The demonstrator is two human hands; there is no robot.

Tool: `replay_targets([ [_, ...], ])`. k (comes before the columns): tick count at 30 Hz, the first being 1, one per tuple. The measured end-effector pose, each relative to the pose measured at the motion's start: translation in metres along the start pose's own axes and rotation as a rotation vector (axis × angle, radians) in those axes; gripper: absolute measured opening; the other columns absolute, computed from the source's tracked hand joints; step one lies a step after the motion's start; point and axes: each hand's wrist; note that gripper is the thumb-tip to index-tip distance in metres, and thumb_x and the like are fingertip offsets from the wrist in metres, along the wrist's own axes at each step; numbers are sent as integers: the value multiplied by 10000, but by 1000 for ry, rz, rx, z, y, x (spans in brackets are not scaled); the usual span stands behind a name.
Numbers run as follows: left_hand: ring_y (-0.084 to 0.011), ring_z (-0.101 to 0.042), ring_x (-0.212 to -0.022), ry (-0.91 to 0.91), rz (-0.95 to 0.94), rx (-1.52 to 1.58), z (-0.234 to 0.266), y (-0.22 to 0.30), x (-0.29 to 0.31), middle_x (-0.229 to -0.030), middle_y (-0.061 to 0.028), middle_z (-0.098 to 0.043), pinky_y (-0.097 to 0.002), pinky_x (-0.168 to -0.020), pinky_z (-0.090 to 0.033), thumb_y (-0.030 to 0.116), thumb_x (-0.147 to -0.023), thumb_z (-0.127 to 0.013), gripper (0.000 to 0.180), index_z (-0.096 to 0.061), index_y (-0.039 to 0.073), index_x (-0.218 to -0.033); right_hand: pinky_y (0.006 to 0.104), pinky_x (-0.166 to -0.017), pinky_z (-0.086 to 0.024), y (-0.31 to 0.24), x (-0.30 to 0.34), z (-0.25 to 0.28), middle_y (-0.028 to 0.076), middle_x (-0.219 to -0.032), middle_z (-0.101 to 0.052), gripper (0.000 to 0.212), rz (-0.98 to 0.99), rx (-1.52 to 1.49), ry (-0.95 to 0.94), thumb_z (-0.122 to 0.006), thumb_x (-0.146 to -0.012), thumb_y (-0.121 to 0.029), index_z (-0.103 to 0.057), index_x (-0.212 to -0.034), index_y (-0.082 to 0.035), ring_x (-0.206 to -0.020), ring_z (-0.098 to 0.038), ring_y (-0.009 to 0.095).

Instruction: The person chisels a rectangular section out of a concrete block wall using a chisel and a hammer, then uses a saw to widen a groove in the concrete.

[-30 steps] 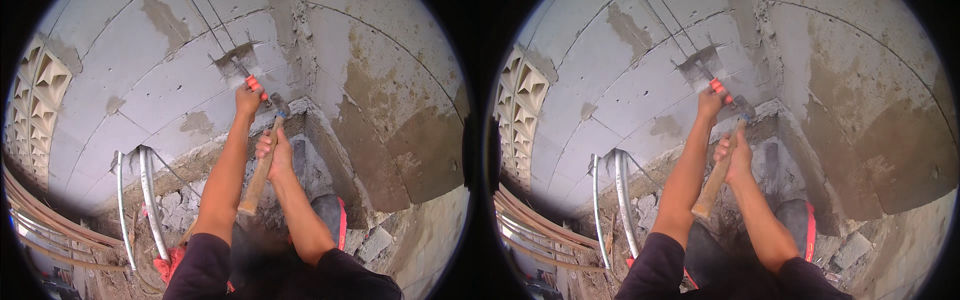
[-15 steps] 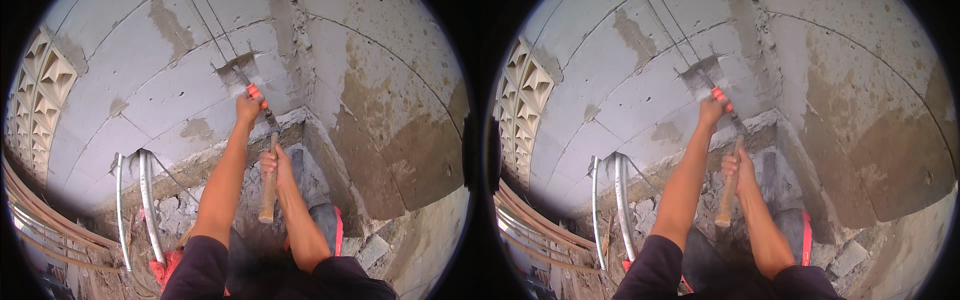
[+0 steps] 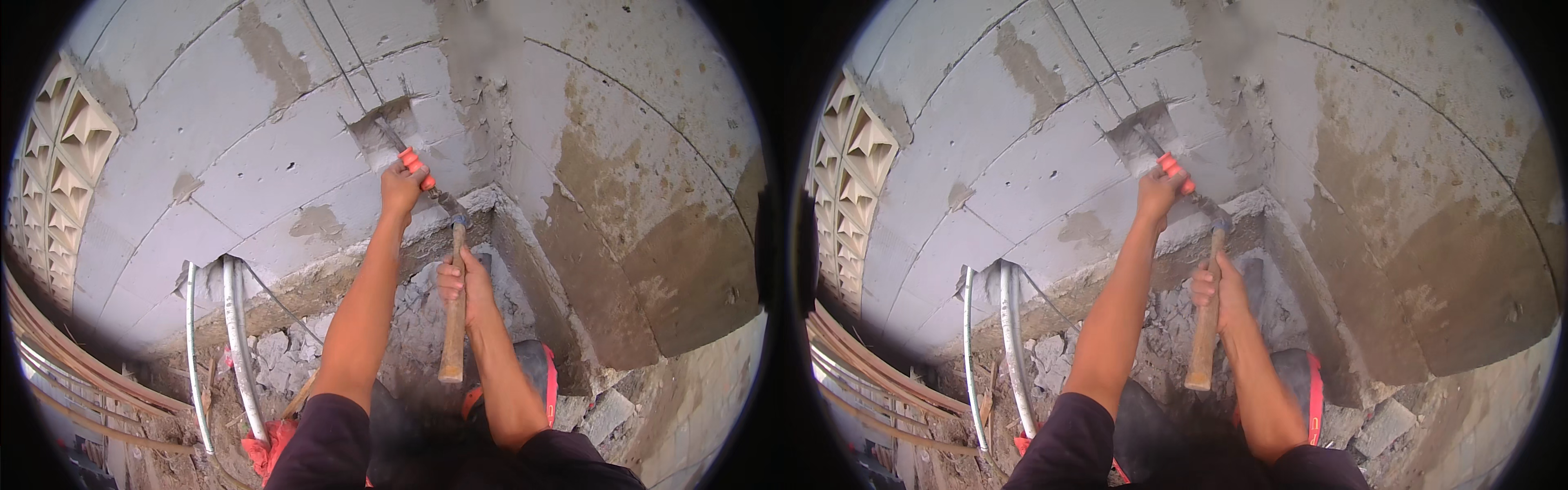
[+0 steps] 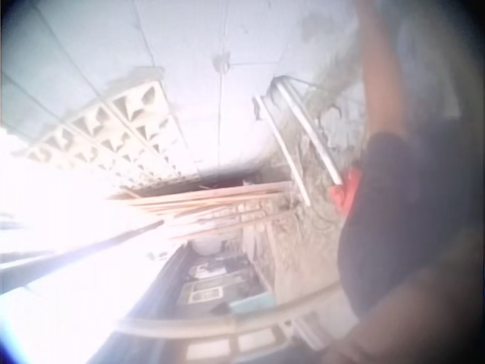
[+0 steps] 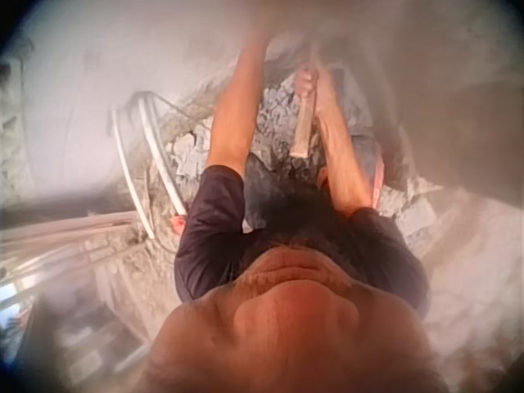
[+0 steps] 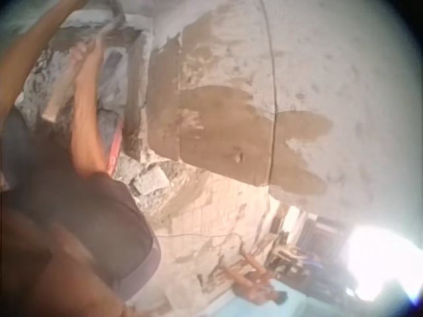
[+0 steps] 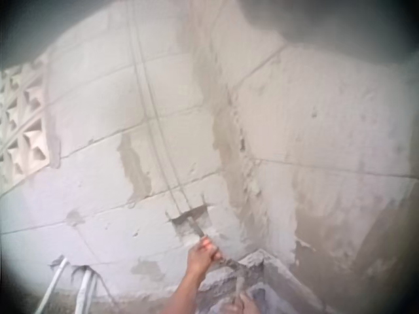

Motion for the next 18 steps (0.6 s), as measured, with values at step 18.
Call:
replay_targets([
  [18, -146, -608, -648, -148, 126, 227, 38, 64, 123, -847, -74, -613, -254, -554, -480, 218, -1017, -558, 527, -415, 83, -1506, 311, -461, -391, 9, 8, -8, 4, -692, -461, 415, 426, 338, 492, -467, -1043, -506, -475, -960, -100, -502, -430, 145],
])
Point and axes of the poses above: each hand's wrist, its own x-axis away from the middle knuckle, its own z-axis out of the back of the hand, y = z × x
